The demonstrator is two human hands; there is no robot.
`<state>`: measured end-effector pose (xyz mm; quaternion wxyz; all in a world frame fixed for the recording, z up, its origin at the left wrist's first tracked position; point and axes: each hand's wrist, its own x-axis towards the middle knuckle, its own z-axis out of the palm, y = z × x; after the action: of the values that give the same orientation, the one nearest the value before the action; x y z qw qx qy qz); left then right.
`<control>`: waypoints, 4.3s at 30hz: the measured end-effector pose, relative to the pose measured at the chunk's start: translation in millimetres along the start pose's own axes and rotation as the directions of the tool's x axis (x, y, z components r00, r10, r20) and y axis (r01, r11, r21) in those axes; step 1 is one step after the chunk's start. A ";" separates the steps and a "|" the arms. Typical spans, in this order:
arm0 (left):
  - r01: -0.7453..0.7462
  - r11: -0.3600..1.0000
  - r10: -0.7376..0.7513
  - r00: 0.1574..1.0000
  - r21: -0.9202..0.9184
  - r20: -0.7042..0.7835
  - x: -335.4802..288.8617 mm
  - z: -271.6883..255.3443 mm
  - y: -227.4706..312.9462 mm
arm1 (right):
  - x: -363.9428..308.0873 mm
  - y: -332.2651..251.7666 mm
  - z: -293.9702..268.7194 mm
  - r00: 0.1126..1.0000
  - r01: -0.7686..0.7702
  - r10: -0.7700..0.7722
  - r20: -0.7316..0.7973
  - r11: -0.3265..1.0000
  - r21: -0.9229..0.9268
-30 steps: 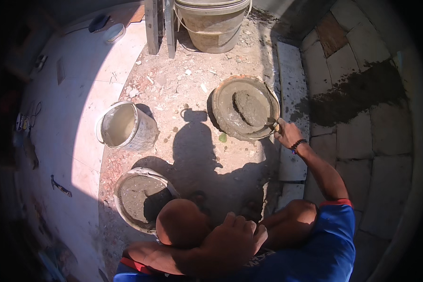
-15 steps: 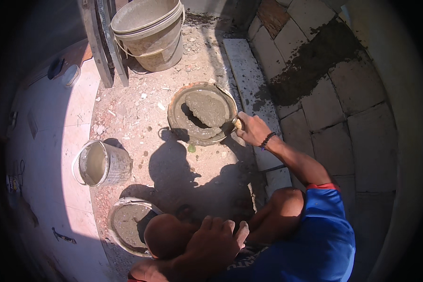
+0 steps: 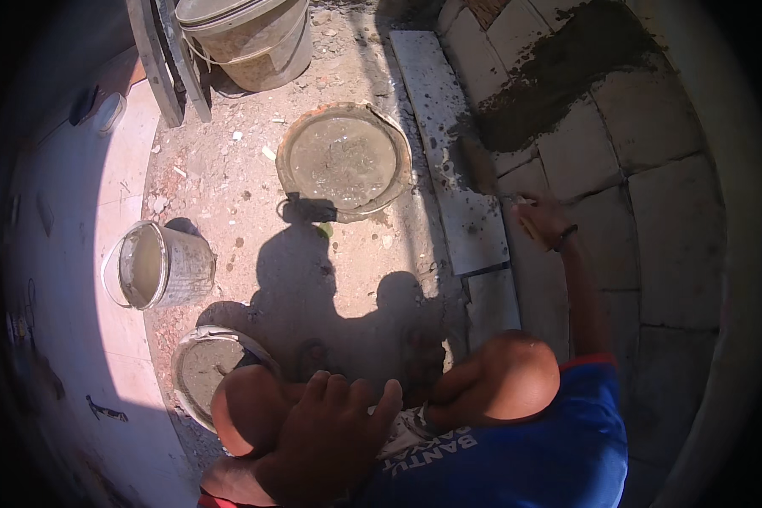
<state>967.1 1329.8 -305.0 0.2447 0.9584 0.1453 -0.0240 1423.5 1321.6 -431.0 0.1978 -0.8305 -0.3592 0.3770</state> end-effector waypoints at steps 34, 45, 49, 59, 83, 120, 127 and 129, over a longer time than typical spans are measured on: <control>0.049 0.999 -0.047 0.984 0.008 -0.174 -22.7 13.5 -11.8 | 89.1 -147.6 133.5 0.828 0.561 -0.454 0.329 0.661 -0.498; 0.059 0.994 -0.064 0.996 -0.091 -0.055 -17.8 6.5 -16.8 | 91.2 -109.6 146.2 0.822 0.550 -0.535 0.196 0.654 -0.520; -0.001 0.996 -0.007 0.996 -0.091 -0.083 -13.9 9.5 -18.9 | 53.1 -139.0 120.4 0.827 0.547 -0.544 0.145 0.716 -0.433; -0.076 0.997 0.076 0.996 0.003 0.036 10.8 -9.2 -8.5 | -92.9 -218.4 7.2 0.656 0.706 -0.707 0.264 0.699 0.116; -0.005 0.999 0.007 0.999 -0.044 0.038 12.3 16.9 -13.2 | -29.6 -140.9 45.3 0.848 0.419 -0.515 0.121 0.514 -0.748; -0.011 0.994 0.003 0.997 -0.105 -0.073 8.9 11.2 -10.6 | 60.3 -124.6 126.0 0.835 0.534 -0.525 0.162 0.705 -0.467; -0.037 0.999 0.040 0.997 -0.039 0.071 19.5 -10.7 -1.7 | -7.6 -161.5 78.5 0.789 0.614 -0.599 0.137 0.769 -0.177; -0.056 0.998 0.056 0.995 -0.009 0.077 21.1 -10.6 0.7 | -40.8 -176.0 54.6 0.785 0.613 -0.601 0.149 0.788 -0.053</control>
<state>987.2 1339.9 -297.9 0.2540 0.9595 0.1089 -0.0538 1284.1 1411.1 -340.6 0.2444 -0.6543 -0.6371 0.3260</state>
